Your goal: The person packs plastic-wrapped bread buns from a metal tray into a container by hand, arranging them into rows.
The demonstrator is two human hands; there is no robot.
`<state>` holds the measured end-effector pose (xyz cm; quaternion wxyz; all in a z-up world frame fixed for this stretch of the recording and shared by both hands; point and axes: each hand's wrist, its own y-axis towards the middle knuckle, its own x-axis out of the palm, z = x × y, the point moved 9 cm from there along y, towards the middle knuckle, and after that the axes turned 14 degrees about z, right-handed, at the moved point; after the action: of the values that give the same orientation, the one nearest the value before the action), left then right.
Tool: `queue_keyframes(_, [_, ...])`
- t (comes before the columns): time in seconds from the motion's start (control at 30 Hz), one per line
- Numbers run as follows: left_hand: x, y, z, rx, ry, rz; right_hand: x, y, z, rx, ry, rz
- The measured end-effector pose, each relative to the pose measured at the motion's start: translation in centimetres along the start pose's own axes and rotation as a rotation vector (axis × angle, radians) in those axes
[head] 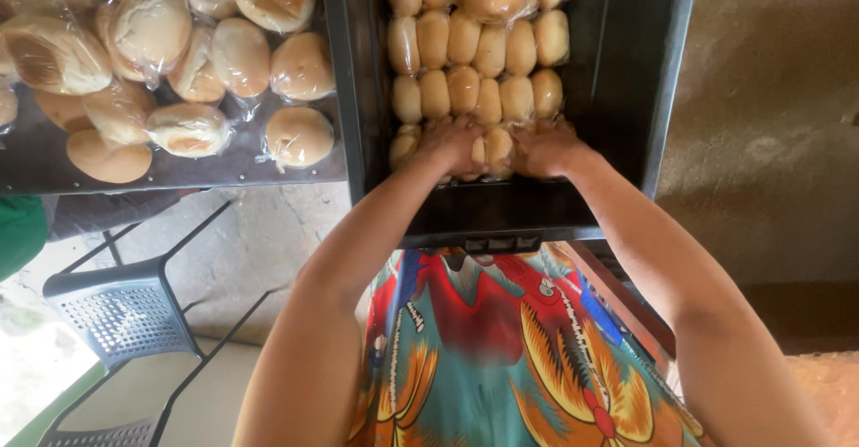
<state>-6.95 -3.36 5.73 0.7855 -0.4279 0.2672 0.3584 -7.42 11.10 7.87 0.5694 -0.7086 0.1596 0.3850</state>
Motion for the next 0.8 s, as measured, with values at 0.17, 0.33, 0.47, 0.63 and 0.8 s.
queue_keyframes(0.17, [-6.0,4.2,-0.4,-0.022,-0.181,0.042,-8.3,3.9,4.3,0.110,0.325,0.254])
queue_keyframes(0.33, [-12.7,13.2,-0.5,-0.087,-0.090,0.545,-18.6,8.6,7.0,-0.104,0.500,0.989])
queue_keyframes(0.47, [-12.3,17.2,-0.6,-0.120,0.045,0.596,-20.3,14.5,5.4,-0.171,0.443,0.938])
queue_keyframes(0.63, [-11.8,15.7,-3.5,-0.225,-0.183,0.620,-16.0,19.1,9.4,0.280,0.439,0.613])
queue_keyframes(0.8, [-11.5,13.4,-6.3,-0.311,-0.377,0.628,-16.1,21.2,11.6,0.193,0.281,0.542])
